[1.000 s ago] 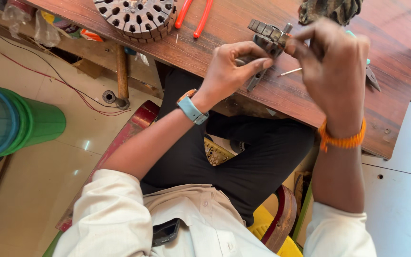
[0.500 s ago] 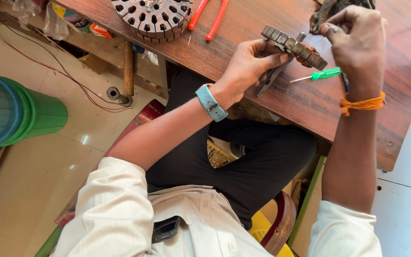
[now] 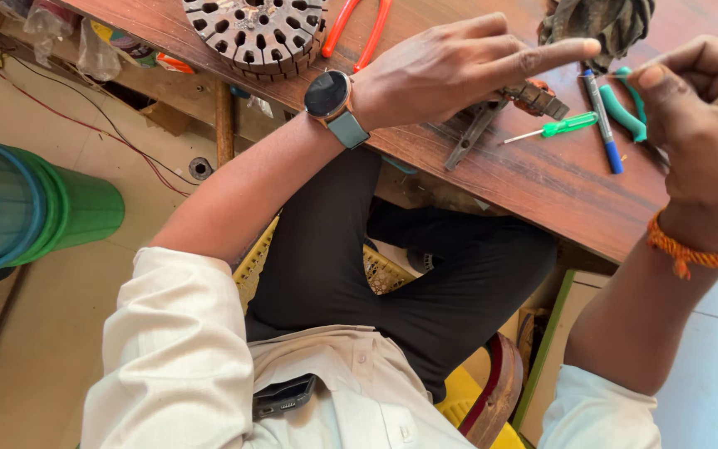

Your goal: The person holds a small motor stator in a bench vise and uses a green screwdriver to adjust copper windings in the slots. They rotate the stator to access different sections, then use a blue marker to mark a spot on the component.

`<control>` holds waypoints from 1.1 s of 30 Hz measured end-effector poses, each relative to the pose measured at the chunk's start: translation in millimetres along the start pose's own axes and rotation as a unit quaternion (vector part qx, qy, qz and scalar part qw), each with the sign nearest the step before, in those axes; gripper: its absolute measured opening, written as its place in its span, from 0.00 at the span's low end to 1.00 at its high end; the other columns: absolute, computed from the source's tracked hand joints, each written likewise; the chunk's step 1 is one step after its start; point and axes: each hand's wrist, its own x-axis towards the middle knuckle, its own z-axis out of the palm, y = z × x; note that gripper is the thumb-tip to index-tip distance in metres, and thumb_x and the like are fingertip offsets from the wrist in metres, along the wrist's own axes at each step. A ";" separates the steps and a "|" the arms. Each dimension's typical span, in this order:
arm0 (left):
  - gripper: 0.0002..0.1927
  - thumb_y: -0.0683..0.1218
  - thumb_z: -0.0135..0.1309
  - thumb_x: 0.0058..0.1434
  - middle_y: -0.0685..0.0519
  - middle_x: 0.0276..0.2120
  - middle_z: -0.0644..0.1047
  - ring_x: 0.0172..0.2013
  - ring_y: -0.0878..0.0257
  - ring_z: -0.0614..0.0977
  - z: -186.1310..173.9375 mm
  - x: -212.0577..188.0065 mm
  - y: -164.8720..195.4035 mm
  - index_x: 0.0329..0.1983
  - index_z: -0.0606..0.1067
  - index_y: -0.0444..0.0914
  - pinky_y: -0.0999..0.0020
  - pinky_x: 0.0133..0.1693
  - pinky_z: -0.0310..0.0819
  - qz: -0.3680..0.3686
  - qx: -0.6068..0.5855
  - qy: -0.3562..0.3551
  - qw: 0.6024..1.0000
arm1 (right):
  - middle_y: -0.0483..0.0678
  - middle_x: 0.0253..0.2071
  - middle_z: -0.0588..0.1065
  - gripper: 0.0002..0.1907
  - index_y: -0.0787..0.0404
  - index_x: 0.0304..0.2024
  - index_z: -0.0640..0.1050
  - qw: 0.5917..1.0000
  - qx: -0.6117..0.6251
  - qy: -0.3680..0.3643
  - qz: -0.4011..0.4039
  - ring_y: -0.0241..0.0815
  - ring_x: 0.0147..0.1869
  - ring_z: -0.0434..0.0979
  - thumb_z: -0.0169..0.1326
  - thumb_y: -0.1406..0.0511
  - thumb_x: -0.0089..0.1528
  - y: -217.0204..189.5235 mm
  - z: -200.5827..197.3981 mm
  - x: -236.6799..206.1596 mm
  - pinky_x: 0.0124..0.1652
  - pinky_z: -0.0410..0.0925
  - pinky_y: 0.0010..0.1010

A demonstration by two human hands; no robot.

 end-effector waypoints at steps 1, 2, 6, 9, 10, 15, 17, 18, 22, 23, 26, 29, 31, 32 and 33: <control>0.39 0.37 0.49 0.71 0.57 0.37 0.73 0.43 0.62 0.75 2.9 -1.7 0.5 0.80 0.45 0.45 0.67 0.56 0.72 0.000 0.001 0.003 1.000 | 0.38 0.27 0.73 0.06 0.66 0.37 0.79 1.000 -0.002 0.002 0.007 0.20 0.24 0.63 0.57 0.69 0.68 -5.5 1.7 -7.8 0.24 0.53 0.14; 0.40 0.35 0.48 0.70 0.58 0.37 0.73 0.44 0.62 0.75 5.5 -3.2 1.2 0.80 0.45 0.45 0.67 0.56 0.72 -0.001 0.002 0.007 1.000 | 0.38 0.27 0.72 0.05 0.66 0.38 0.78 1.000 -0.015 -0.006 0.004 0.20 0.25 0.63 0.57 0.70 0.68 -9.7 5.1 -13.6 0.25 0.53 0.15; 0.41 0.34 0.50 0.67 0.57 0.41 0.75 0.44 0.60 0.75 8.6 -9.8 2.9 0.79 0.48 0.47 0.65 0.57 0.72 -0.015 -0.001 0.017 1.000 | 0.37 0.27 0.70 0.03 0.69 0.40 0.78 0.994 -0.100 -0.036 -0.039 0.22 0.28 0.61 0.59 0.73 0.67 -19.5 21.3 -31.4 0.28 0.53 0.17; 0.42 0.35 0.52 0.66 0.57 0.43 0.77 0.45 0.60 0.76 8.7 -9.8 2.2 0.80 0.51 0.50 0.64 0.55 0.74 -0.018 -0.037 0.050 0.998 | 0.38 0.24 0.68 0.02 0.70 0.38 0.78 0.987 -0.140 -0.035 -0.067 0.23 0.27 0.60 0.60 0.75 0.65 -15.9 39.9 -41.7 0.26 0.52 0.19; 0.42 0.35 0.52 0.66 0.57 0.43 0.77 0.45 0.60 0.76 8.6 -9.7 2.4 0.80 0.51 0.51 0.64 0.54 0.74 -0.024 -0.047 0.051 0.997 | 0.38 0.23 0.68 0.02 0.70 0.37 0.78 0.986 -0.146 -0.031 -0.068 0.23 0.26 0.59 0.60 0.75 0.64 -12.9 44.5 -44.5 0.25 0.51 0.19; 0.44 0.36 0.54 0.67 0.58 0.36 0.76 0.41 0.60 0.78 6.3 -6.7 4.2 0.80 0.48 0.54 0.62 0.45 0.75 -0.051 -0.061 0.047 0.996 | 0.37 0.31 0.71 0.03 0.70 0.41 0.77 0.994 -0.090 -0.023 -0.057 0.22 0.33 0.63 0.59 0.76 0.69 6.5 44.3 -48.6 0.32 0.56 0.17; 0.46 0.36 0.54 0.67 0.58 0.33 0.75 0.40 0.60 0.79 4.2 -5.5 3.9 0.80 0.46 0.55 0.60 0.43 0.75 -0.055 -0.053 0.041 0.996 | 0.36 0.32 0.73 0.03 0.70 0.43 0.77 0.996 -0.064 -0.016 -0.058 0.21 0.34 0.65 0.59 0.76 0.72 12.8 37.8 -49.2 0.34 0.57 0.16; 0.46 0.36 0.54 0.67 0.57 0.31 0.75 0.40 0.60 0.79 3.1 -5.0 3.4 0.79 0.45 0.56 0.60 0.42 0.75 -0.060 -0.047 0.027 0.997 | 0.36 0.31 0.72 0.04 0.70 0.43 0.77 0.997 -0.053 -0.006 -0.055 0.21 0.33 0.64 0.59 0.76 0.73 15.1 35.1 -50.0 0.34 0.56 0.17; 0.47 0.37 0.54 0.70 0.57 0.28 0.74 0.39 0.61 0.79 1.7 -1.5 3.6 0.82 0.43 0.57 0.60 0.40 0.74 -0.072 -0.027 0.014 0.997 | 0.36 0.30 0.72 0.04 0.71 0.42 0.77 0.997 -0.039 -0.006 -0.065 0.20 0.32 0.64 0.60 0.76 0.73 18.7 31.6 -51.8 0.35 0.56 0.17; 0.48 0.37 0.55 0.69 0.57 0.29 0.75 0.39 0.61 0.79 2.2 -0.3 4.2 0.82 0.42 0.58 0.61 0.38 0.74 -0.068 -0.025 0.026 0.997 | 0.36 0.30 0.71 0.03 0.70 0.42 0.78 0.997 -0.047 -0.013 -0.067 0.21 0.32 0.64 0.60 0.76 0.72 18.5 33.6 -52.3 0.34 0.55 0.17; 0.52 0.38 0.57 0.67 0.59 0.32 0.77 0.37 0.62 0.79 4.1 1.7 5.5 0.82 0.39 0.59 0.62 0.36 0.73 -0.056 -0.027 0.054 0.997 | 0.37 0.29 0.68 0.02 0.70 0.43 0.79 0.994 -0.078 -0.025 -0.076 0.23 0.32 0.60 0.60 0.77 0.70 17.5 44.5 -53.2 0.31 0.53 0.18; 0.56 0.38 0.58 0.65 0.62 0.35 0.79 0.37 0.63 0.79 5.6 1.6 5.5 0.83 0.37 0.60 0.63 0.37 0.75 -0.049 -0.031 0.066 0.996 | 0.40 0.27 0.67 0.03 0.70 0.42 0.79 0.987 -0.124 -0.021 -0.097 0.24 0.30 0.57 0.60 0.78 0.69 15.1 56.1 -54.9 0.30 0.51 0.21; 0.56 0.37 0.57 0.63 0.62 0.35 0.79 0.38 0.63 0.80 6.1 1.2 5.1 0.81 0.36 0.60 0.64 0.37 0.75 -0.048 -0.028 0.069 0.996 | 0.40 0.28 0.69 0.03 0.70 0.43 0.80 0.983 -0.142 -0.014 -0.116 0.25 0.30 0.59 0.61 0.78 0.69 12.0 59.3 -54.8 0.30 0.52 0.22; 0.55 0.36 0.57 0.64 0.61 0.33 0.78 0.38 0.63 0.80 6.2 1.0 4.8 0.81 0.37 0.60 0.63 0.37 0.75 -0.054 -0.021 0.053 0.997 | 0.39 0.28 0.69 0.03 0.69 0.43 0.79 0.985 -0.128 -0.016 -0.117 0.24 0.31 0.60 0.59 0.78 0.68 10.5 59.8 -54.7 0.30 0.53 0.21; 0.55 0.36 0.57 0.64 0.61 0.31 0.78 0.38 0.63 0.80 6.5 0.9 4.8 0.81 0.38 0.60 0.63 0.38 0.74 -0.061 -0.015 0.037 0.997 | 0.39 0.29 0.70 0.03 0.69 0.42 0.79 0.986 -0.114 -0.018 -0.117 0.23 0.31 0.61 0.58 0.78 0.67 9.1 59.7 -54.9 0.30 0.54 0.20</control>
